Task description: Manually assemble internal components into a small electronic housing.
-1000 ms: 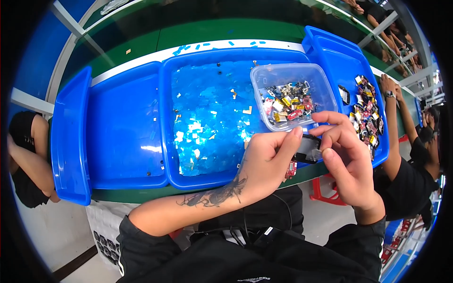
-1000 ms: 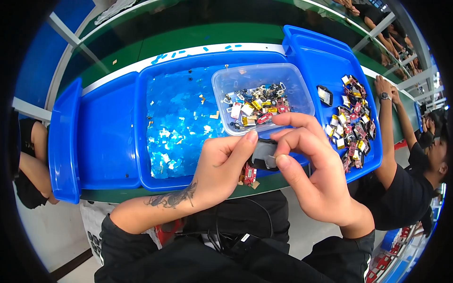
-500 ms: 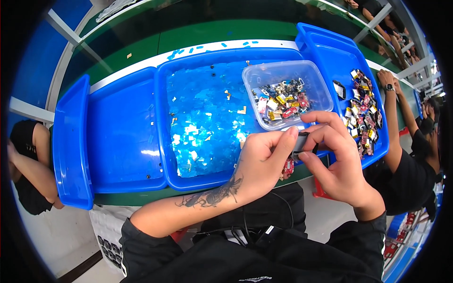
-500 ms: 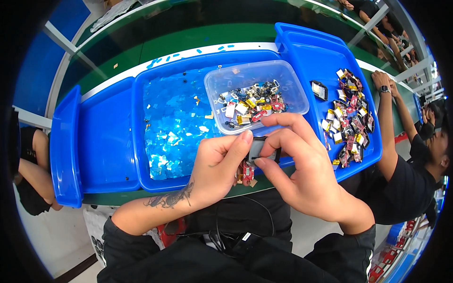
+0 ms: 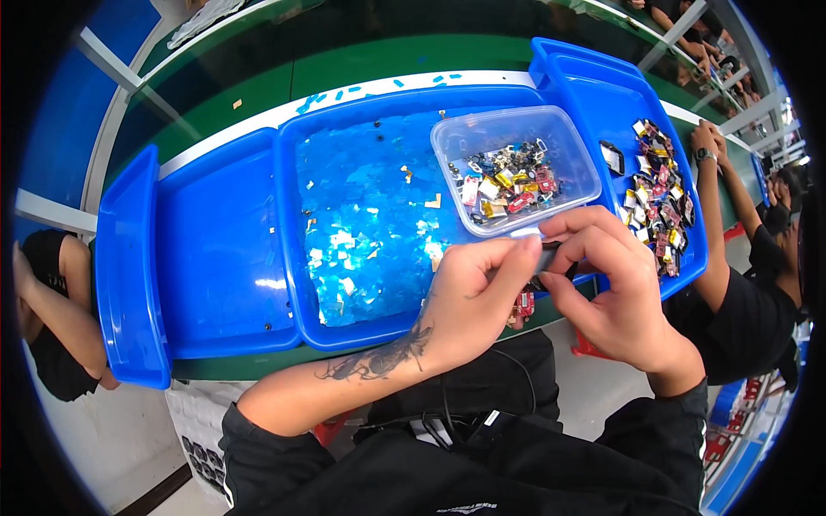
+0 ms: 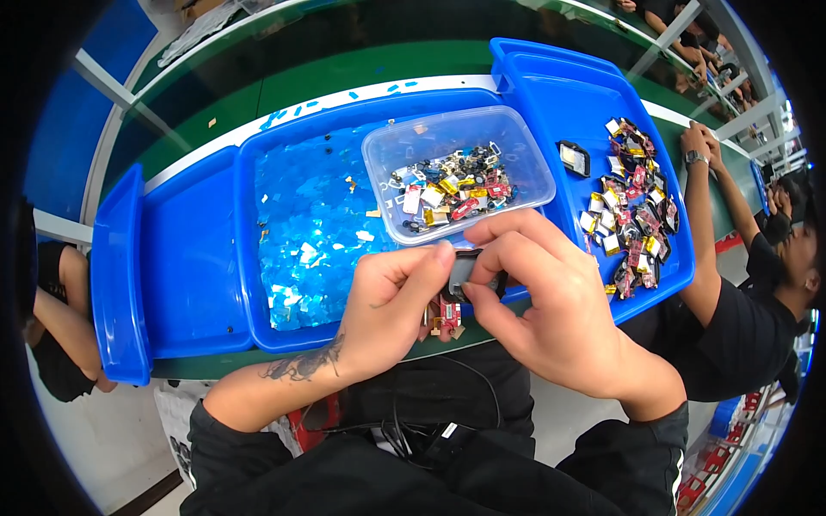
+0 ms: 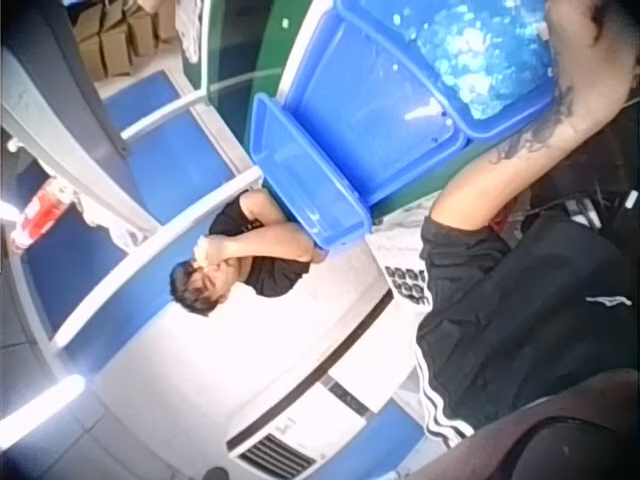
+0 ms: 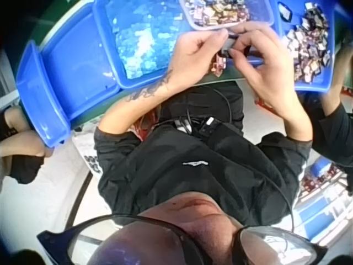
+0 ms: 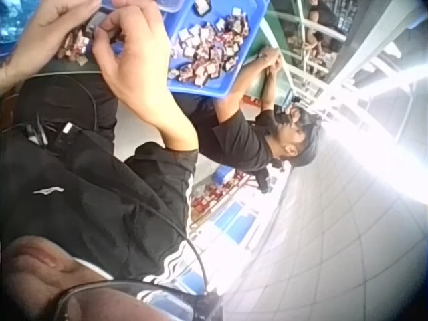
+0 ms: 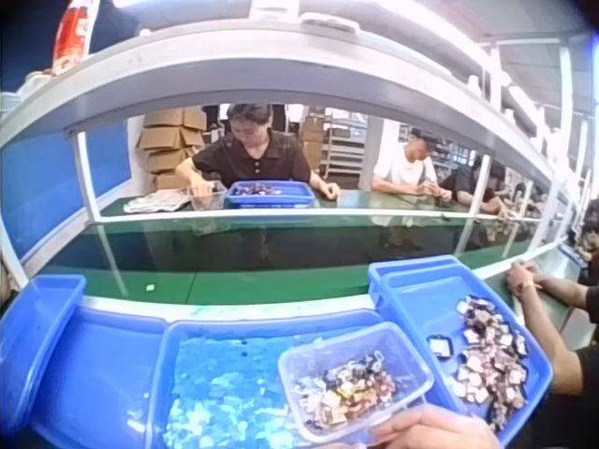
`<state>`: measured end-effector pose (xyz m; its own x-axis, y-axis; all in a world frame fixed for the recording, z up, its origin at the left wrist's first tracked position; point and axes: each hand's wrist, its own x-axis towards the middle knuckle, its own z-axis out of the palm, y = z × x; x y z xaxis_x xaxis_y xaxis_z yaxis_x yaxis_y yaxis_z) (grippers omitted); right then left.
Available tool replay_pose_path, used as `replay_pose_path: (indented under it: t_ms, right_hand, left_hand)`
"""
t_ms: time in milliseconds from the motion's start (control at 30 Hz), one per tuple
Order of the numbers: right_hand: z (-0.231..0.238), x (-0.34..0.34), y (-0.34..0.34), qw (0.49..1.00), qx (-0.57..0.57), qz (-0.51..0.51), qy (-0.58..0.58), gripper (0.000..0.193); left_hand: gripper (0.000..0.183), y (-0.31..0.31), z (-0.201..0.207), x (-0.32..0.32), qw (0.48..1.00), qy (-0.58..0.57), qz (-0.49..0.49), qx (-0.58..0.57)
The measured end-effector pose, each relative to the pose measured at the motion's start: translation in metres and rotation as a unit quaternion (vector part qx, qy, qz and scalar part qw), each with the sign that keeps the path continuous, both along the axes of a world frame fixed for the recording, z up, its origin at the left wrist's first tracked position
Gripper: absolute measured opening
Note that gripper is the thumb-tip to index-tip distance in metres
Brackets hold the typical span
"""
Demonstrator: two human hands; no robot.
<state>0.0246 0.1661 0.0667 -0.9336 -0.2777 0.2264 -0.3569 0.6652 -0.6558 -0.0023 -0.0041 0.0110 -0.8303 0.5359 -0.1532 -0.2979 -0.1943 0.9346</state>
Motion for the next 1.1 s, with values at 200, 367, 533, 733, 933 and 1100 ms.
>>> replay_pose_path:
  t_ms: [200,367,533,733,933,1100]
  right_hand:
    - [-0.004,-0.001,0.006,0.998,-0.063,-0.014,-0.026,0.018]
    - [-0.005,-0.004,0.007,0.976,-0.171,-0.026,-0.131,0.022]
    - [-0.011,0.0,0.006,0.923,-0.325,-0.011,-0.206,0.025]
    - [-0.027,0.022,0.01,0.939,-0.308,-0.091,-0.124,0.042]
    - [-0.018,0.022,0.001,0.974,-0.208,-0.081,-0.039,0.057]
    - [-0.017,0.026,0.008,0.96,-0.239,-0.134,-0.049,0.025]
  left_hand:
    - [0.019,-0.003,-0.002,-0.003,0.996,-0.01,-0.068,0.055]
    - [0.024,-0.002,-0.007,-0.005,0.993,-0.041,-0.096,0.053]
    - [0.025,-0.002,0.0,-0.01,0.994,-0.059,-0.066,0.061]
    - [0.037,-0.001,0.005,-0.009,0.994,-0.08,-0.041,0.067]
    - [0.036,-0.001,0.004,-0.009,0.995,-0.078,-0.037,0.047]
    - [0.033,-0.005,0.007,-0.009,0.995,-0.063,-0.075,0.026]
